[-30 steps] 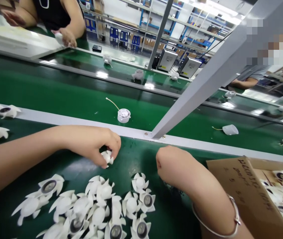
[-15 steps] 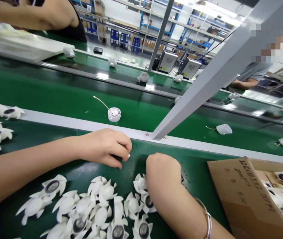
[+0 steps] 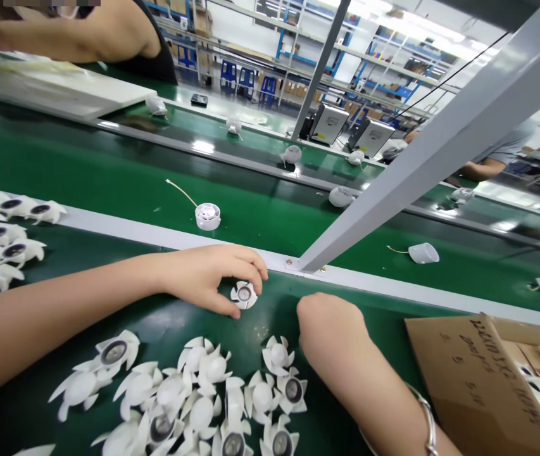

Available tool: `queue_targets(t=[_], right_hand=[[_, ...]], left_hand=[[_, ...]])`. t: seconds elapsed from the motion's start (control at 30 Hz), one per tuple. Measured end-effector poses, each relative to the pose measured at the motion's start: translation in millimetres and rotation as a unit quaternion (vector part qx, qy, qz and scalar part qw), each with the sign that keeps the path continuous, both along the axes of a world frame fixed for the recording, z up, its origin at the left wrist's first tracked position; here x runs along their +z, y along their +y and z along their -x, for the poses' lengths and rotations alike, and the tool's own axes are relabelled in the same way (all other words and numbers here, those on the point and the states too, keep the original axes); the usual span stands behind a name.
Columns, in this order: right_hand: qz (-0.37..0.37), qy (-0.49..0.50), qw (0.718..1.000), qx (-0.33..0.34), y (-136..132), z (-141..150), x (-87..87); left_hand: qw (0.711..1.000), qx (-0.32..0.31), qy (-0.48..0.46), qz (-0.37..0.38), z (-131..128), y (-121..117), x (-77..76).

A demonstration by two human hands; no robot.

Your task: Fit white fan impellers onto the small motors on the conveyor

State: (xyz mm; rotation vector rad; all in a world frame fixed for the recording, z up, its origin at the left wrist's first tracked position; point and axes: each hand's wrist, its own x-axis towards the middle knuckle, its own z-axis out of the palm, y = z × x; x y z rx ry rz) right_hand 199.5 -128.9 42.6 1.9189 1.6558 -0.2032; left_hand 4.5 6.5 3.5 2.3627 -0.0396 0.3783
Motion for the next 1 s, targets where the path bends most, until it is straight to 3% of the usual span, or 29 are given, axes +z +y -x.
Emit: queue_targets(t=[0.3, 0.47, 0.77, 1.0], right_hand=[[0.017, 0.088, 0.996, -0.007, 2.2, -35.8, 10.9], [0.032, 0.054, 0.998, 0.020, 2.8, -21.2, 4.0], [-0.020, -0.036, 0.998, -0.040, -4.3, 24.0, 3.4], [0.005, -0.038, 0.998, -0.044, -0.8, 19.7, -2.9]], left_hand=[[0.999, 0.015, 0.020, 0.035, 0.1, 11.4, -10.8], [0.999, 0.008, 0.011, 0.036, -0.2, 11.3, -12.5], [0.999, 0.003, 0.017, 0.026, -1.2, 11.0, -13.9], [0.999, 0.010, 0.025, 0.018, -0.6, 9.9, -13.8]])
